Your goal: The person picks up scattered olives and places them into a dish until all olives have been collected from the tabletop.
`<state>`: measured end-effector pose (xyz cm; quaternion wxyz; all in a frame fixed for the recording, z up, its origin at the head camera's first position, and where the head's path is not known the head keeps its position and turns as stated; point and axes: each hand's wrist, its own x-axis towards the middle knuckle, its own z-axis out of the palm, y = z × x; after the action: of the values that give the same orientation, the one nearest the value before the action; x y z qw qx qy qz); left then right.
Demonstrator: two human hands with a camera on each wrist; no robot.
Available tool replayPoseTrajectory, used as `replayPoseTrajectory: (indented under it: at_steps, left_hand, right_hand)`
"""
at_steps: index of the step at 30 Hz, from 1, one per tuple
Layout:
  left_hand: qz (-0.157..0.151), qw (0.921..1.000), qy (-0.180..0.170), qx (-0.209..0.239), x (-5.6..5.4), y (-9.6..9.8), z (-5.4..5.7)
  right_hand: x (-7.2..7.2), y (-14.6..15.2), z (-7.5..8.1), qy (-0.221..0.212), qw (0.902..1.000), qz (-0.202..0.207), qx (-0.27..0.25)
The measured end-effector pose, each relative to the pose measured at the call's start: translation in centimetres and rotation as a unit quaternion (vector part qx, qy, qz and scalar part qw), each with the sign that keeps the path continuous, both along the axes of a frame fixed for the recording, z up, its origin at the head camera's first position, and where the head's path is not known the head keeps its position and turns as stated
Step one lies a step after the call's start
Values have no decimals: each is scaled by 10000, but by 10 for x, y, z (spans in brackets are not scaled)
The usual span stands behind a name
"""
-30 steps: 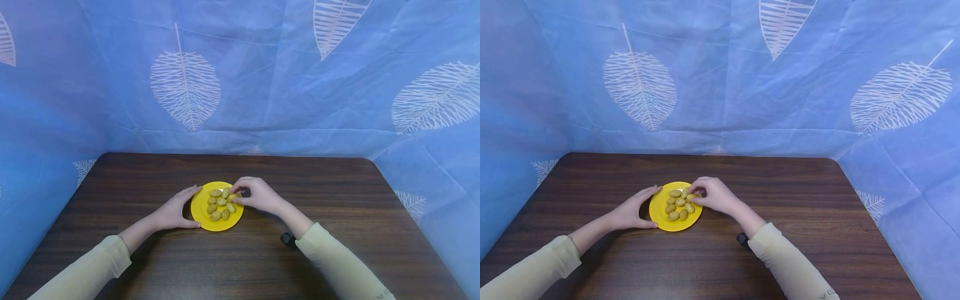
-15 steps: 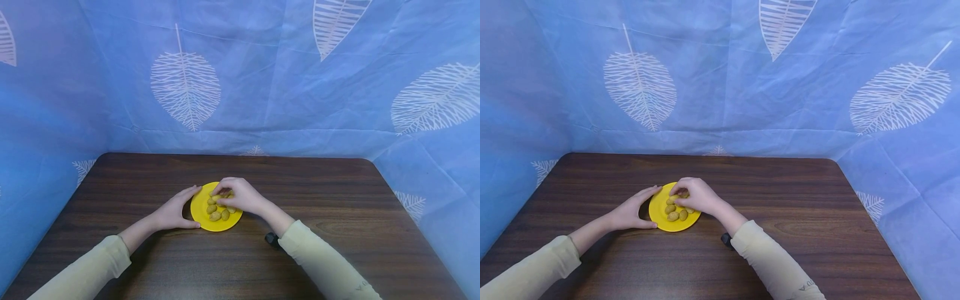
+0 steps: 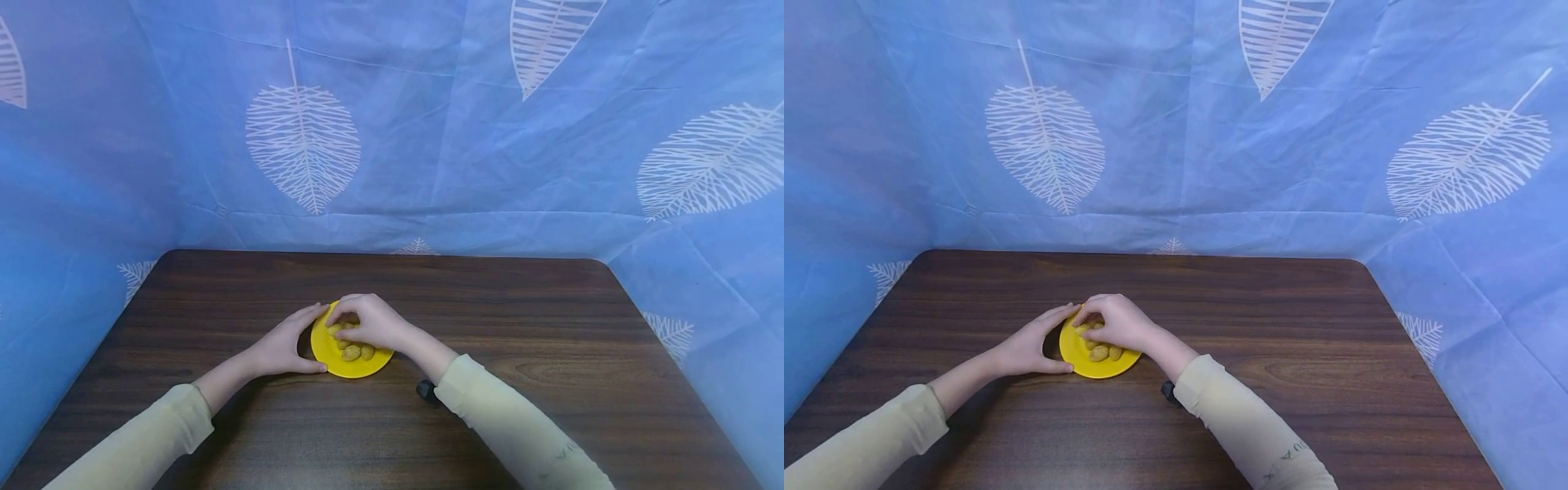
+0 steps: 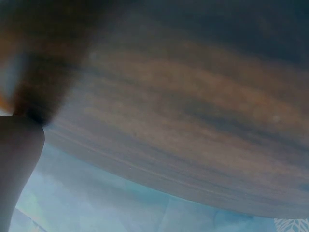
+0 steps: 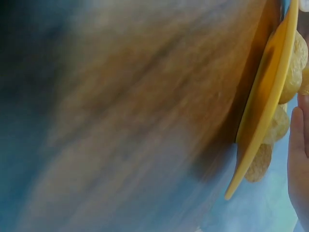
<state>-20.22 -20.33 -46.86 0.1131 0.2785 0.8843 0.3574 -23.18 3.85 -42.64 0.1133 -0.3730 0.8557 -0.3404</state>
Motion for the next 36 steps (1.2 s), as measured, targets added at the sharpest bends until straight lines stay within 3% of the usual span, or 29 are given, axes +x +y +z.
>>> replayPoseTrajectory:
  at_steps: [11, 24, 36]
  left_hand:
    - [25, 10000, 23, 5, 1, 0, 0]
    - [-11, 9999, 106, 47, 1, 1, -1]
    - [7, 10000, 61, 0, 1, 1, -2]
  right_hand:
    - [-4, -10, -3, 84, 9983, 472, 323]
    - [-6, -11, -5, 276, 9956, 715, 541]
    - [-6, -10, -6, 218, 9962, 621, 568]
